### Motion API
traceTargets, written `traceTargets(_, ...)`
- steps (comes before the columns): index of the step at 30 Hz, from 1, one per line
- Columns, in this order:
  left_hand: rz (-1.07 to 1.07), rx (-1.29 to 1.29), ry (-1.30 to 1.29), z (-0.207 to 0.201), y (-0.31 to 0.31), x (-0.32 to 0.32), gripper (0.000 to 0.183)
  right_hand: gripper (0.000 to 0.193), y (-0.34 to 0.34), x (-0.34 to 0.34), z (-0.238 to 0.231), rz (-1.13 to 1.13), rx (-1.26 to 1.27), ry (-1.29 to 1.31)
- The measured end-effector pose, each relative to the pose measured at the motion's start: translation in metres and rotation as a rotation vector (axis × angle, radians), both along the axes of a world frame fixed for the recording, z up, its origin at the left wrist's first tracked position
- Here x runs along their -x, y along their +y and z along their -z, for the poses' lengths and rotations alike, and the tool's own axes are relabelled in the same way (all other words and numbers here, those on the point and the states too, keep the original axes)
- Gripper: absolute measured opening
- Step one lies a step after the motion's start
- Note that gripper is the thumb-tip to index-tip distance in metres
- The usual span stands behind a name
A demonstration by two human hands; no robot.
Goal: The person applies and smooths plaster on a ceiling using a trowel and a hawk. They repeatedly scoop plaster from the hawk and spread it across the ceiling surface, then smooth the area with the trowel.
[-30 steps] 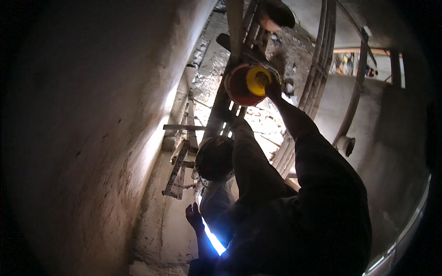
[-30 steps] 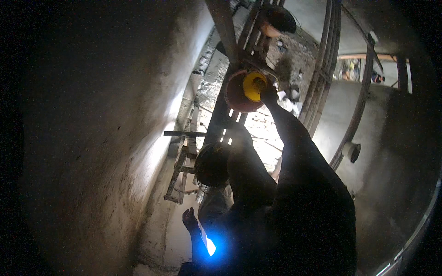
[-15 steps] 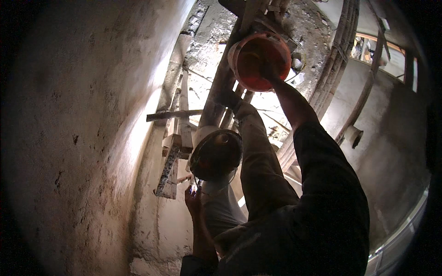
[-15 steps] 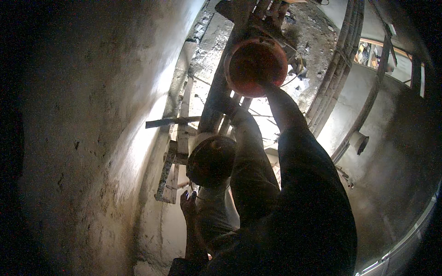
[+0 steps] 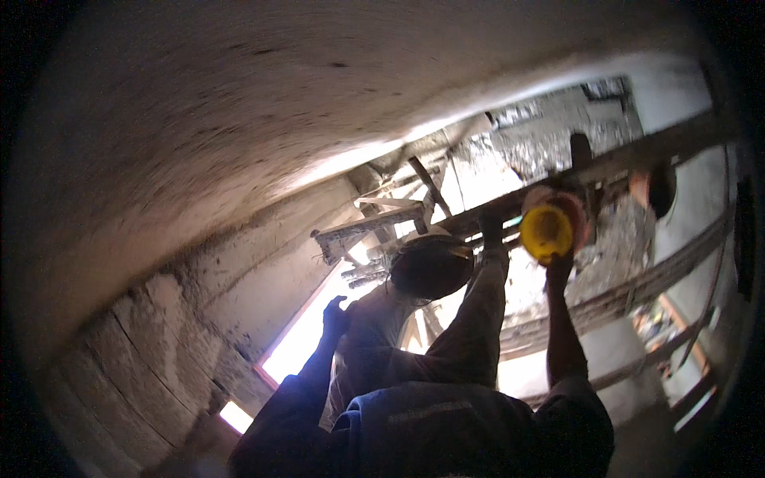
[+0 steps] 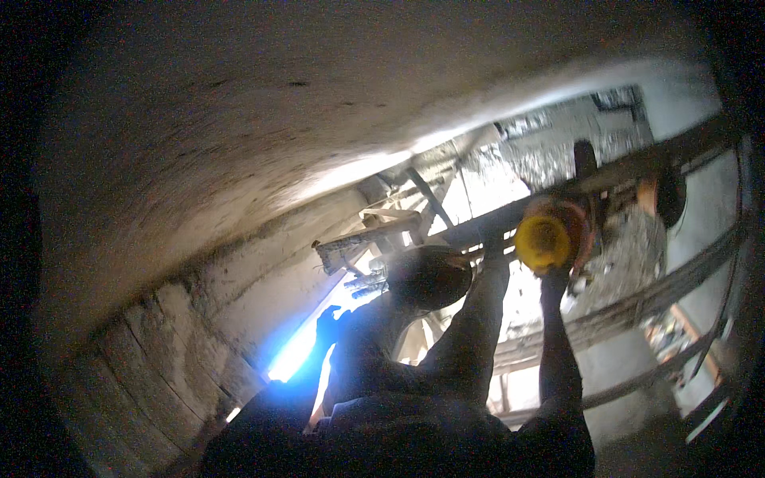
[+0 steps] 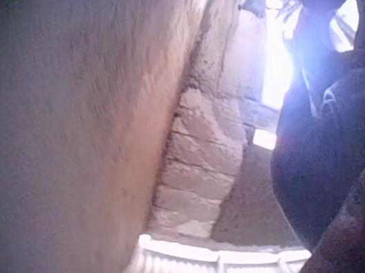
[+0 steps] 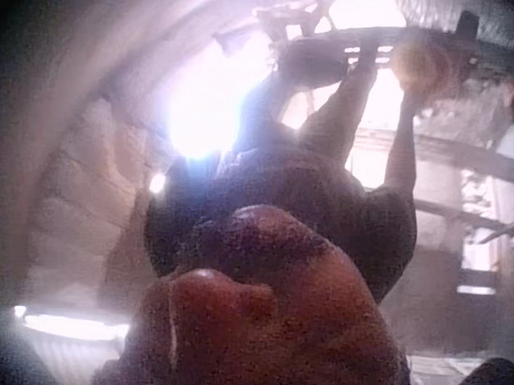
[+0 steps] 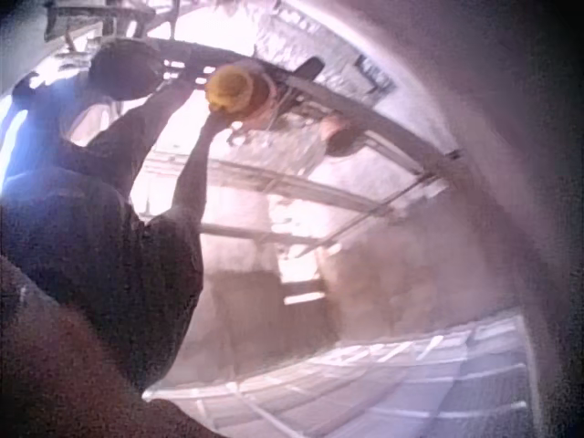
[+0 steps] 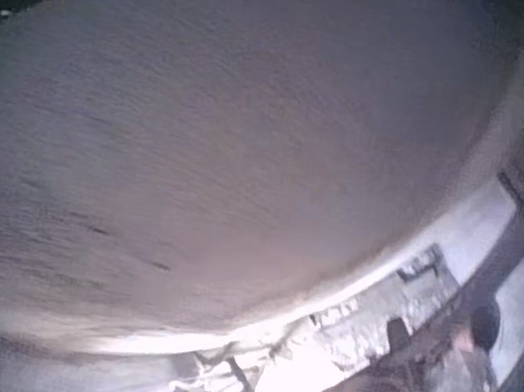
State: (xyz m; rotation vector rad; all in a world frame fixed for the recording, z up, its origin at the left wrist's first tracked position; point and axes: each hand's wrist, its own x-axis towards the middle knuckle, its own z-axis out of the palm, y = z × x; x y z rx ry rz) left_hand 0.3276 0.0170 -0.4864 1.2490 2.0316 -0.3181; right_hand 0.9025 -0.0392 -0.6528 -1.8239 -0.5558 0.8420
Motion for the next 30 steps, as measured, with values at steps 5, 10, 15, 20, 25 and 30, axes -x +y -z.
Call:
traceTargets(5, -0.26, -0.039, -0.056, -0.019, -0.016, -0.007, 0.048, 0.046, 0.061, 0.044, 0.05, -0.612, 0.644, -0.101)
traceTargets(10, -0.455, -0.032, -0.129, -0.014, -0.031, -0.034, 0.053, 0.047, 0.247, 0.261, -0.172, -0.796, 0.031, 0.227)
traceTargets(15, -0.516, -0.149, -0.169, -0.026, -0.042, -0.047, 0.049, 0.046, 0.336, 0.345, -0.166, -0.876, 0.099, 0.447)
traceTargets(20, -0.789, -0.133, -0.216, -0.031, -0.071, -0.068, 0.049, 0.042, 0.34, 0.328, -0.169, -0.859, 0.097, 0.567)
traceTargets(25, -0.891, -0.201, -0.252, 0.005, -0.107, -0.075, 0.05, 0.036, 0.318, 0.28, -0.167, -0.868, 0.242, 0.314)
traceTargets(30, -0.953, -0.175, -0.234, 0.01, -0.102, -0.084, 0.05, 0.028, 0.338, 0.312, -0.169, -0.947, 0.398, 0.356)
